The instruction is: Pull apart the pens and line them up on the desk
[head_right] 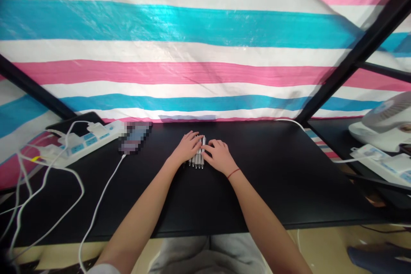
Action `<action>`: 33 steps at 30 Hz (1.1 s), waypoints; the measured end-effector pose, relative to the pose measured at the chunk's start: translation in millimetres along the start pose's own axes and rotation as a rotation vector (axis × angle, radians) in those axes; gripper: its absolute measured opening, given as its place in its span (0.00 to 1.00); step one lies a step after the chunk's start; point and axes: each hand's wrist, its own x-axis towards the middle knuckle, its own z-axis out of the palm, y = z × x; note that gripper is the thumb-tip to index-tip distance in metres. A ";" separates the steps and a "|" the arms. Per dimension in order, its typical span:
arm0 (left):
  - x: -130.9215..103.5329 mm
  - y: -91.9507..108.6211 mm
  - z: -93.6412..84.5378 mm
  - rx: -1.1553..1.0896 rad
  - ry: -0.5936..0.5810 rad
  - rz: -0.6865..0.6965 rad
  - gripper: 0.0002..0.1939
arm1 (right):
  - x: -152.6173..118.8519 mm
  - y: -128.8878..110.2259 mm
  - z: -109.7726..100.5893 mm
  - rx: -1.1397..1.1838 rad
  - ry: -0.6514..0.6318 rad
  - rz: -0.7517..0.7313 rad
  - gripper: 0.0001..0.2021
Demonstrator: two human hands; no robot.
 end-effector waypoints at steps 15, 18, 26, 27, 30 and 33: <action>-7.3 22.9 -3.1 0.076 -0.041 -0.096 0.21 | 2.5 1.6 -6.7 -0.022 -0.091 0.279 0.04; -6.6 17.4 -4.7 0.072 -0.078 -0.078 0.22 | 2.6 5.6 -7.1 0.063 -0.044 0.316 0.04; -14.6 1.0 -10.9 0.081 -0.096 -0.040 0.21 | 4.9 14.0 -7.7 0.176 0.065 0.353 0.07; -16.0 -0.1 -10.9 0.076 -0.087 -0.052 0.21 | 4.8 13.7 -7.4 0.196 0.079 0.351 0.07; -19.1 0.1 -13.5 0.060 -0.046 -0.073 0.20 | 4.5 11.7 -5.3 0.293 0.136 0.347 0.08; -21.6 7.4 -21.9 0.056 0.054 0.021 0.21 | 5.2 7.9 -2.9 0.540 0.202 0.401 0.09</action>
